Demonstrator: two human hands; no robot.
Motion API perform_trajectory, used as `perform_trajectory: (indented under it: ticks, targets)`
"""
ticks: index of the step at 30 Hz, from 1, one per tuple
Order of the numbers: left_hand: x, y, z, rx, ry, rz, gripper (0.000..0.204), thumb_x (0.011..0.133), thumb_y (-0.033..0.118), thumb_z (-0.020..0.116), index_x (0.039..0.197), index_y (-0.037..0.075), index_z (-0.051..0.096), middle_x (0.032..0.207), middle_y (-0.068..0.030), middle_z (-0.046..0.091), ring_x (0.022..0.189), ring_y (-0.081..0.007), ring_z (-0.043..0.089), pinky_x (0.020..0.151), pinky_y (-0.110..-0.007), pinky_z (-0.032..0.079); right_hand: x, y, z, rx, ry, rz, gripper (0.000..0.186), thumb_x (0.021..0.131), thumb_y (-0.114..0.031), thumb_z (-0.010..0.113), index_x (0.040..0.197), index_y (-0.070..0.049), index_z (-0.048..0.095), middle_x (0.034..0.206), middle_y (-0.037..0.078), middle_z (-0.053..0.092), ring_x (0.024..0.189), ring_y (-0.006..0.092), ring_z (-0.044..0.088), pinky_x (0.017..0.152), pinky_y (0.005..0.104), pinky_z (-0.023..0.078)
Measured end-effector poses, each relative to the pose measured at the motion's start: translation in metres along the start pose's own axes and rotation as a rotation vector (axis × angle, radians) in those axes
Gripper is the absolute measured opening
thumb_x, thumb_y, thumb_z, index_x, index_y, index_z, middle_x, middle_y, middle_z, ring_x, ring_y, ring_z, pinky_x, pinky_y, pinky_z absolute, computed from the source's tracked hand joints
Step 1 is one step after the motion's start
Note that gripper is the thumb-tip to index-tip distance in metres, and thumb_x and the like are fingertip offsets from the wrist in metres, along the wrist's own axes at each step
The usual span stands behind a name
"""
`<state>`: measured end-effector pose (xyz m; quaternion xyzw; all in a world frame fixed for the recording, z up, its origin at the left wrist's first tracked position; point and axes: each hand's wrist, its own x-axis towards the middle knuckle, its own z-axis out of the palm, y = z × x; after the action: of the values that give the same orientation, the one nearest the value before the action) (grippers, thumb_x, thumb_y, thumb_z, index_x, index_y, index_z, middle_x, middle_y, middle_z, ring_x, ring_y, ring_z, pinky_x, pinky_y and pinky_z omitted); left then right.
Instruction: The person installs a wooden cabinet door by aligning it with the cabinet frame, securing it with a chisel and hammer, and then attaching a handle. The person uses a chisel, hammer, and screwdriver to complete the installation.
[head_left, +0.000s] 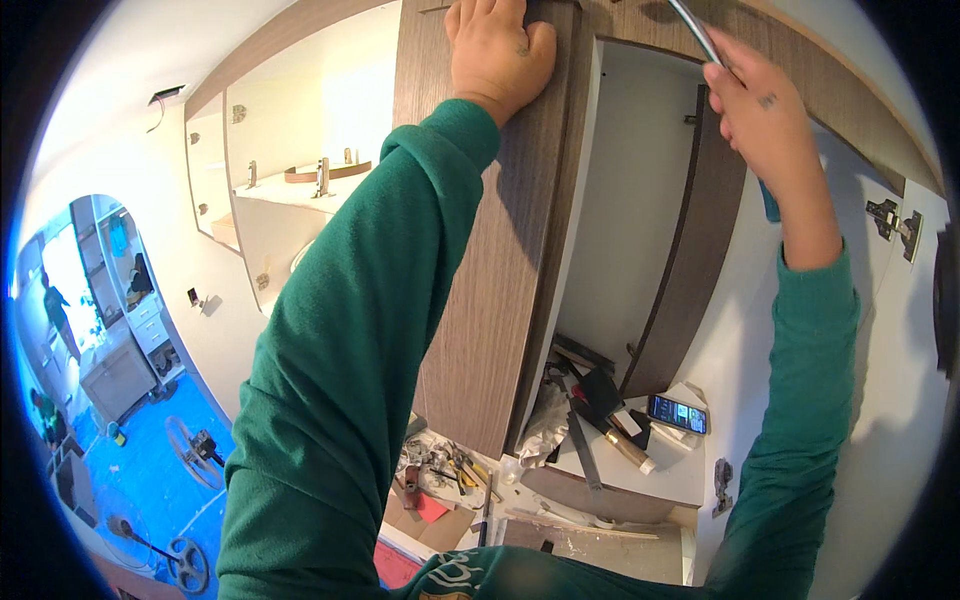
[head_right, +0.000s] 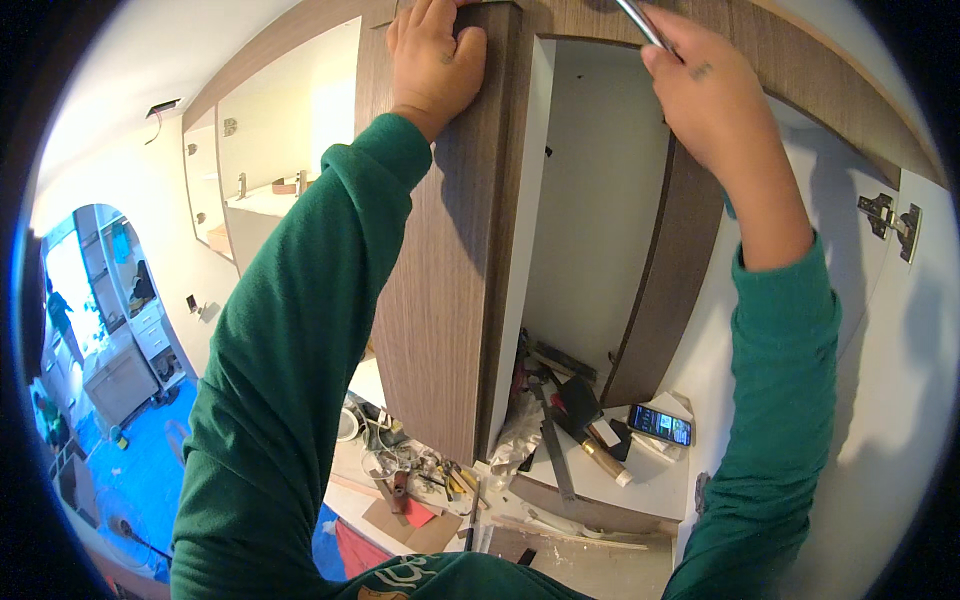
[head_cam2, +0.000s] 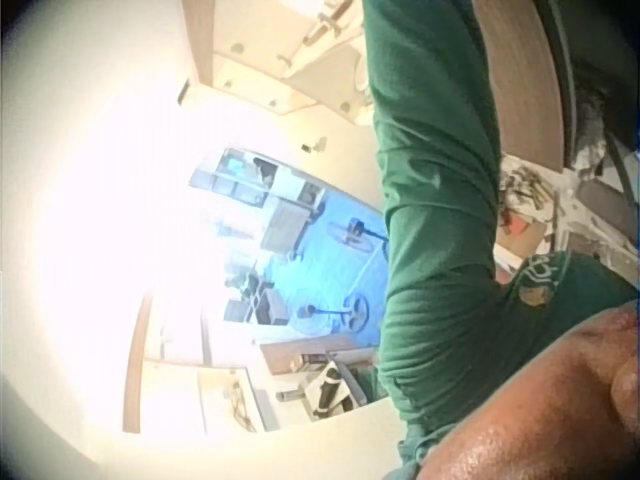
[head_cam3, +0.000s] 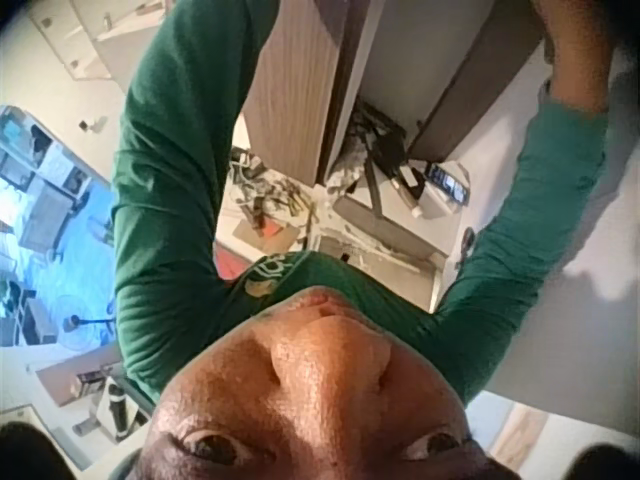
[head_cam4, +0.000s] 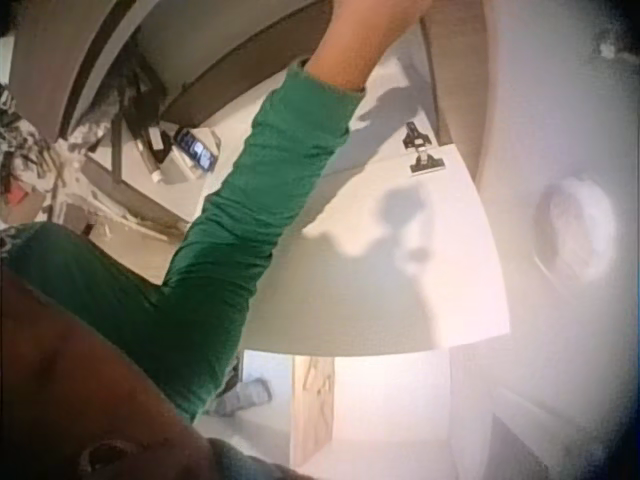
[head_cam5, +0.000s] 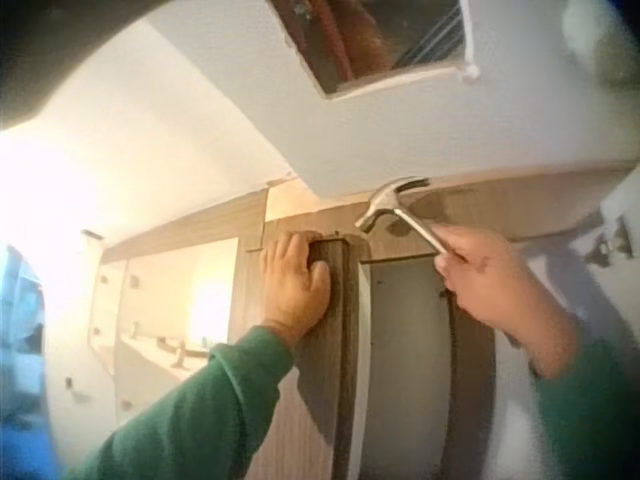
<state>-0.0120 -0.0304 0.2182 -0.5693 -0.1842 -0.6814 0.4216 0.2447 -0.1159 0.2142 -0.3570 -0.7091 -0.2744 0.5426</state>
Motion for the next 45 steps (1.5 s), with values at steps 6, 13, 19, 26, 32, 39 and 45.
perform_trajectory:
  ticks: [6, 13, 19, 26, 32, 39, 45]
  targets:
    - [-0.003, -0.001, -0.006, 0.055, -0.004, -0.008, 0.041, 0.082, 0.015, 0.057, 0.121, 0.004, 0.062, 0.116, -0.0171, 0.063, 0.115, -0.0370, 0.054, 0.108, -0.048, 0.034, 0.022, -0.041, -0.002, -0.007, 0.025, -0.148, 0.040, 0.097, -0.005, 0.057, 0.136, -0.007, 0.064, 0.078, 0.013, 0.062, 0.069, 0.0194, 0.055, 0.066, 0.0337, 0.046]
    - [-0.005, -0.005, -0.003, -0.014, 0.016, -0.027, 0.043, 0.082, 0.017, 0.058, 0.123, 0.003, 0.062, 0.118, -0.0167, 0.062, 0.117, -0.0359, 0.054, 0.111, -0.049, 0.032, 0.051, -0.044, -0.011, -0.091, -0.184, -0.004, 0.040, 0.099, -0.008, 0.057, 0.138, -0.009, 0.064, 0.071, 0.006, 0.060, 0.065, 0.0139, 0.050, 0.064, 0.0317, 0.045]
    - [-0.006, -0.008, -0.007, -0.007, 0.031, -0.024, 0.043, 0.081, 0.017, 0.059, 0.122, 0.003, 0.062, 0.118, -0.0166, 0.062, 0.117, -0.0355, 0.053, 0.111, -0.050, 0.031, 0.053, -0.056, -0.013, -0.172, -0.234, 0.010, 0.041, 0.099, -0.009, 0.058, 0.140, -0.013, 0.063, 0.078, 0.007, 0.065, 0.069, 0.0158, 0.055, 0.069, 0.0331, 0.047]
    - [-0.005, -0.007, -0.005, -0.004, 0.032, -0.038, 0.042, 0.081, 0.018, 0.060, 0.119, 0.002, 0.062, 0.116, -0.0175, 0.062, 0.118, -0.0363, 0.053, 0.112, -0.052, 0.030, 0.053, -0.069, -0.022, -0.235, -0.234, -0.195, 0.040, 0.099, -0.011, 0.058, 0.138, -0.011, 0.064, 0.112, 0.018, 0.075, 0.091, 0.0226, 0.068, 0.088, 0.0343, 0.052]
    - [-0.004, -0.005, -0.005, -0.010, 0.033, -0.046, 0.041, 0.080, 0.019, 0.060, 0.118, 0.002, 0.063, 0.115, -0.0173, 0.062, 0.118, -0.0363, 0.053, 0.112, -0.052, 0.030, 0.062, -0.055, -0.019, -0.260, -0.252, -0.093, 0.040, 0.099, -0.012, 0.058, 0.139, -0.013, 0.064, 0.107, 0.018, 0.075, 0.087, 0.0217, 0.066, 0.085, 0.0345, 0.051]
    - [-0.005, -0.008, -0.005, 0.019, 0.045, -0.037, 0.041, 0.080, 0.019, 0.061, 0.118, 0.003, 0.063, 0.115, -0.0166, 0.062, 0.118, -0.0358, 0.053, 0.112, -0.052, 0.030, 0.036, -0.069, -0.010, -0.336, -0.113, -0.064, 0.043, 0.099, -0.013, 0.058, 0.142, -0.016, 0.062, 0.092, 0.015, 0.073, 0.078, 0.0200, 0.063, 0.074, 0.0363, 0.049]
    - [-0.006, -0.007, -0.003, 0.036, 0.079, -0.013, 0.042, 0.079, 0.019, 0.062, 0.118, 0.003, 0.063, 0.116, -0.0169, 0.062, 0.117, -0.0362, 0.053, 0.110, -0.051, 0.032, 0.052, -0.058, -0.017, -0.328, -0.242, 0.182, 0.043, 0.101, -0.014, 0.056, 0.144, -0.017, 0.060, 0.090, 0.016, 0.073, 0.075, 0.0231, 0.064, 0.073, 0.0381, 0.050]
